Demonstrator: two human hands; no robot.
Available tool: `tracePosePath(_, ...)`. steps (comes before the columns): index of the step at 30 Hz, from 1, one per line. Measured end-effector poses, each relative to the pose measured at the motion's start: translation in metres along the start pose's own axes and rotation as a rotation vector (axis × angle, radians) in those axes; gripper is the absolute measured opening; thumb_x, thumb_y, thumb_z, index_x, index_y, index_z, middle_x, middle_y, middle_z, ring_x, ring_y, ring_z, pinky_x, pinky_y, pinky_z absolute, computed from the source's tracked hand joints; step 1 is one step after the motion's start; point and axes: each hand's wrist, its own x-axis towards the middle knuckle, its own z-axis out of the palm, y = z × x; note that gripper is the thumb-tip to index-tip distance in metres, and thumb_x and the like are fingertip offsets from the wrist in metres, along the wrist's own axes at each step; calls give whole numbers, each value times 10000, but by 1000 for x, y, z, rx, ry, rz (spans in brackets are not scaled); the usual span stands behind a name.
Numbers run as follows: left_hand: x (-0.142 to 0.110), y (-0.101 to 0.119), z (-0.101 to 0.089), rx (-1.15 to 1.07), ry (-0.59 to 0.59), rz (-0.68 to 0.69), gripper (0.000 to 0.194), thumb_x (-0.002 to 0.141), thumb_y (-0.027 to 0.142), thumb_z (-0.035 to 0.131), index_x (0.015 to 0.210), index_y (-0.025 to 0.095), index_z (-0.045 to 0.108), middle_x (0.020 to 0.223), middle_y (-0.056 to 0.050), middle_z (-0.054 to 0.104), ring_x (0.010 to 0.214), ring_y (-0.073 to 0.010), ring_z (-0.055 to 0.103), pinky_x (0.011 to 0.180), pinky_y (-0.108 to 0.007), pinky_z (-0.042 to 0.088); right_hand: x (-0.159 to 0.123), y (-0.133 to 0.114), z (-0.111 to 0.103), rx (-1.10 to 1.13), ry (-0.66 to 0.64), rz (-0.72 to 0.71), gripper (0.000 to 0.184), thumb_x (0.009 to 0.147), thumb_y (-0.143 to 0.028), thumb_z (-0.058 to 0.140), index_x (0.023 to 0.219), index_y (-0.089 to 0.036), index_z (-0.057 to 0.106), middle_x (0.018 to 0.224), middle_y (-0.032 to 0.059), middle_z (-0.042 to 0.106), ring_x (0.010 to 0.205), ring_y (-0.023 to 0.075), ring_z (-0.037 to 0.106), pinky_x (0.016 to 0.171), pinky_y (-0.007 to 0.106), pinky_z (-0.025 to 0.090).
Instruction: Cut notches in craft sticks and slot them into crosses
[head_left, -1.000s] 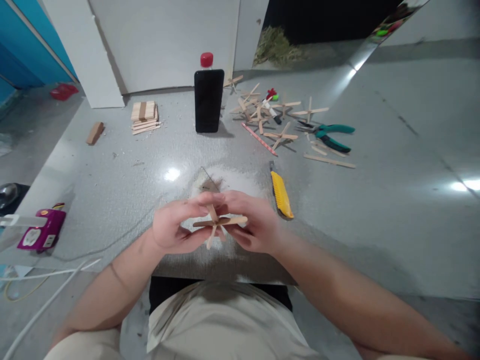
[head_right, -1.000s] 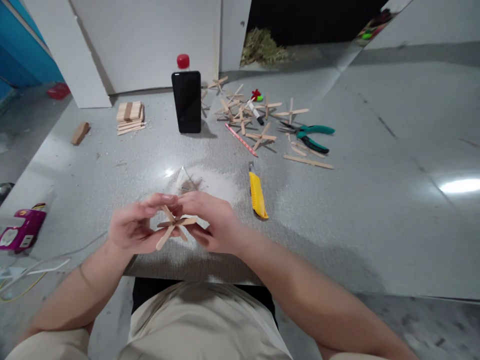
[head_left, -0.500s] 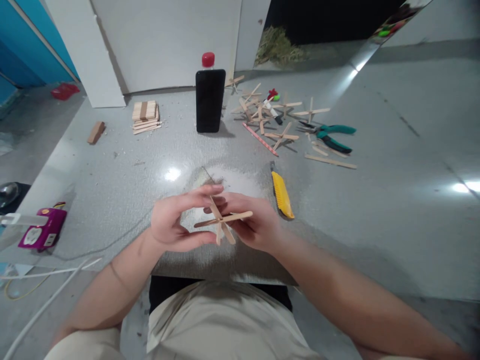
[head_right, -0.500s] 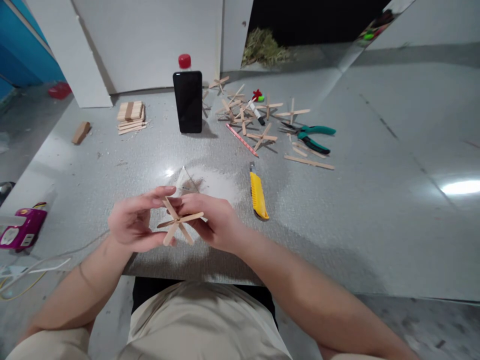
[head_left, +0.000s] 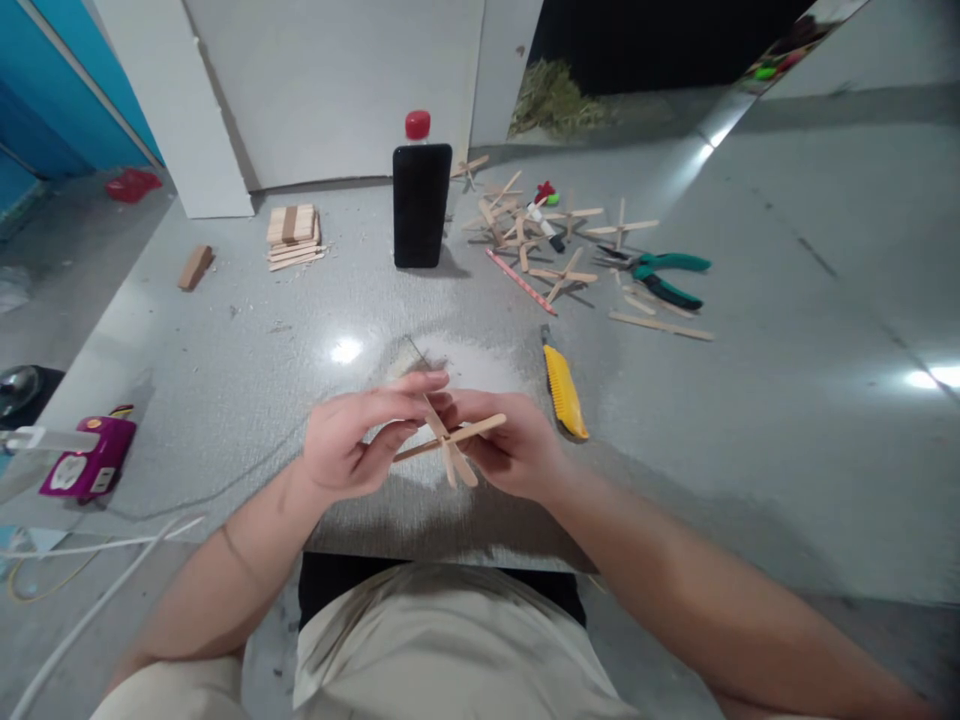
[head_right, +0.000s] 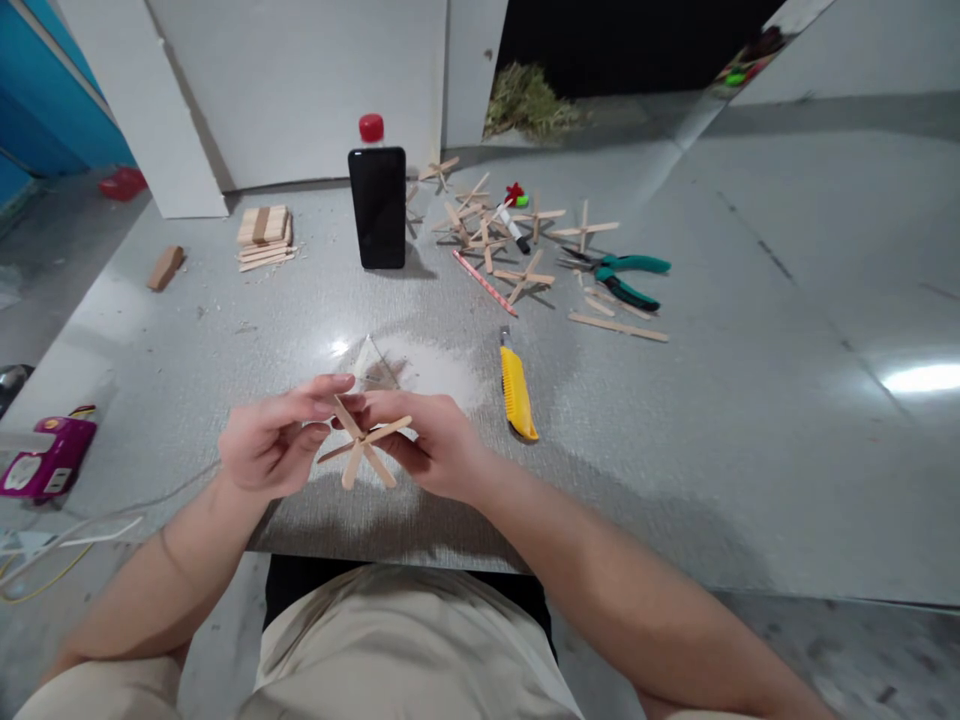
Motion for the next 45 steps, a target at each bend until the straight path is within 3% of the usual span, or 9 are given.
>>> tracePosePath(6, 4, 1, 1, 20, 9, 28, 354, 970, 66, 593, 1309, 162, 622, 1262, -115, 741, 1232, -212, 690, 998, -264, 620, 0, 0, 0, -10, -8, 7, 121, 1030, -201, 547, 1074, -214, 658, 1148, 104, 778, 1130, 180, 725, 931, 323, 596)
tracePosePath(12, 4, 1, 0, 67, 17, 41, 348, 945, 50, 614, 1278, 152, 634, 1293, -121, 723, 1156, -198, 731, 966, -240, 628, 3, -3, -1, -41, -7, -9, 126, 1014, -171, 566, 1093, -216, 653, 1172, 114, 775, 1115, 171, 734, 918, 295, 599)
tracePosePath(17, 6, 1, 1, 112, 47, 87, 341, 895, -15, 640, 1197, 143, 661, 1043, -70, 791, 1147, -208, 736, 911, -228, 651, 4, -4, -2, -67, -3, -34, 156, 1000, -169, 590, 1131, -235, 644, 1151, 97, 781, 1087, 167, 745, 923, 283, 597)
tracePosePath(22, 6, 1, 1, 125, 52, 82, 350, 869, -3, 688, 1180, 157, 673, 1218, -102, 755, 1022, -177, 775, 862, -224, 665, 3, -3, -2, -91, -8, -23, 156, 990, -160, 589, 1122, -223, 643, 1092, 93, 783, 1012, 164, 756, 873, 268, 599)
tracePosePath(25, 6, 0, 0, 102, 34, 81, 366, 867, 1, 683, 1199, 157, 673, 1191, -100, 759, 1041, -185, 768, 877, -239, 663, 3, -3, -1, -85, -11, -14, 138, 989, -169, 588, 1106, -218, 642, 1064, 92, 775, 1005, 167, 749, 872, 283, 600)
tracePosePath(29, 4, -4, -3, -34, -20, 20, 360, 967, 239, 642, 1313, 142, 635, 1248, -159, 714, 1155, -260, 716, 949, -394, 650, 4, -4, -1, -68, 9, -7, 96, 1006, -195, 572, 1070, -224, 638, 996, 80, 769, 977, 179, 745, 867, 332, 606)
tracePosePath(32, 2, -8, -5, -66, -52, -7, 584, 918, 492, 707, 1386, 160, 595, 1275, -173, 694, 1183, -303, 692, 989, -458, 617, 4, -6, -2, -85, 42, 0, 88, 1002, -203, 576, 1051, -225, 646, 913, 49, 760, 847, 161, 739, 785, 308, 601)
tracePosePath(36, 4, -12, -5, 56, -74, 24, 752, 827, 540, 802, 1414, 135, 564, 1255, -185, 704, 1146, -290, 714, 996, -399, 603, 4, -9, -4, -139, 87, 44, 103, 986, -204, 608, 1044, -208, 693, 928, 51, 783, 823, 150, 748, 730, 252, 581)
tracePosePath(45, 5, -14, -4, 186, -47, 79, 681, 845, 644, 729, 1270, 119, 638, 1104, -171, 742, 976, -244, 760, 782, -310, 653, 5, -12, -3, -150, 99, 65, 116, 970, -181, 614, 1051, -201, 695, 833, 20, 789, 719, 122, 740, 671, 206, 562)
